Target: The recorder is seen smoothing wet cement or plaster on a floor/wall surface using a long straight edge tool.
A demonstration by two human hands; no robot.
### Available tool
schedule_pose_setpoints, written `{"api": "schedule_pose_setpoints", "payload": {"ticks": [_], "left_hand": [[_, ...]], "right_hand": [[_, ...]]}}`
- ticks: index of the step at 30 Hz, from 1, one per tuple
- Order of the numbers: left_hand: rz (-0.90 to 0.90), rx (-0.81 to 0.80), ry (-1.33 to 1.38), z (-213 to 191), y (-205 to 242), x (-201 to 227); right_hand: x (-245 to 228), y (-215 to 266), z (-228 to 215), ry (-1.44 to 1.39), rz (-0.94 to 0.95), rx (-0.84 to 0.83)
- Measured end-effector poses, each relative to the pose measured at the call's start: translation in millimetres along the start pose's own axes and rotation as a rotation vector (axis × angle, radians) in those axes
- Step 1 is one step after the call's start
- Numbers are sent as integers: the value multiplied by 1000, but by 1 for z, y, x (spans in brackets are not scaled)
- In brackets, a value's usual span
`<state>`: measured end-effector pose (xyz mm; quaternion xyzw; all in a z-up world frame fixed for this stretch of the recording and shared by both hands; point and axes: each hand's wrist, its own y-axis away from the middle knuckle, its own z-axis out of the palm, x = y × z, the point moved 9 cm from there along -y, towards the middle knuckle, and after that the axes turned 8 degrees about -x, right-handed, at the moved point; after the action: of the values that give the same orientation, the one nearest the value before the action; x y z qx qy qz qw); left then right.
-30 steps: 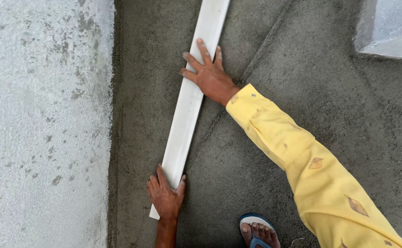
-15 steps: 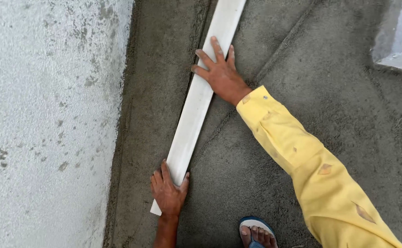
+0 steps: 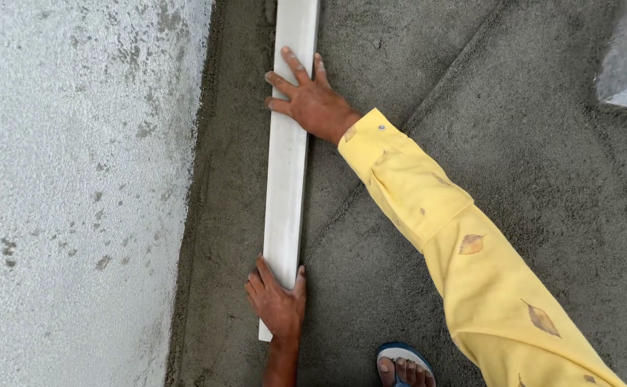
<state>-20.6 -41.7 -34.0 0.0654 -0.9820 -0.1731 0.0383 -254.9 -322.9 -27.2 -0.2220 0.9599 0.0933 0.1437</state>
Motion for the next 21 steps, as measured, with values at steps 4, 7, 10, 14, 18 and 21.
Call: {"api": "schedule_pose_setpoints", "payload": {"ticks": [4,7,10,14,18,21], "left_hand": [[-43,0,19,3,3,0],[-66,22,8,0,3,5],[-85,21,13,-1,3,7],[-78,27,30,-5,4,8],[-47,38,40,-4,5,6],[-14,49,43,-4,6,6]], "right_hand": [[-7,-13,6,28,-46,15],[-13,-22,3,59,-85,27],[-16,-22,-5,69,-90,-28],[-12,-25,4,67,-91,-22],[-10,-19,6,57,-92,19],[-6,-13,5,19,-69,8]]}}
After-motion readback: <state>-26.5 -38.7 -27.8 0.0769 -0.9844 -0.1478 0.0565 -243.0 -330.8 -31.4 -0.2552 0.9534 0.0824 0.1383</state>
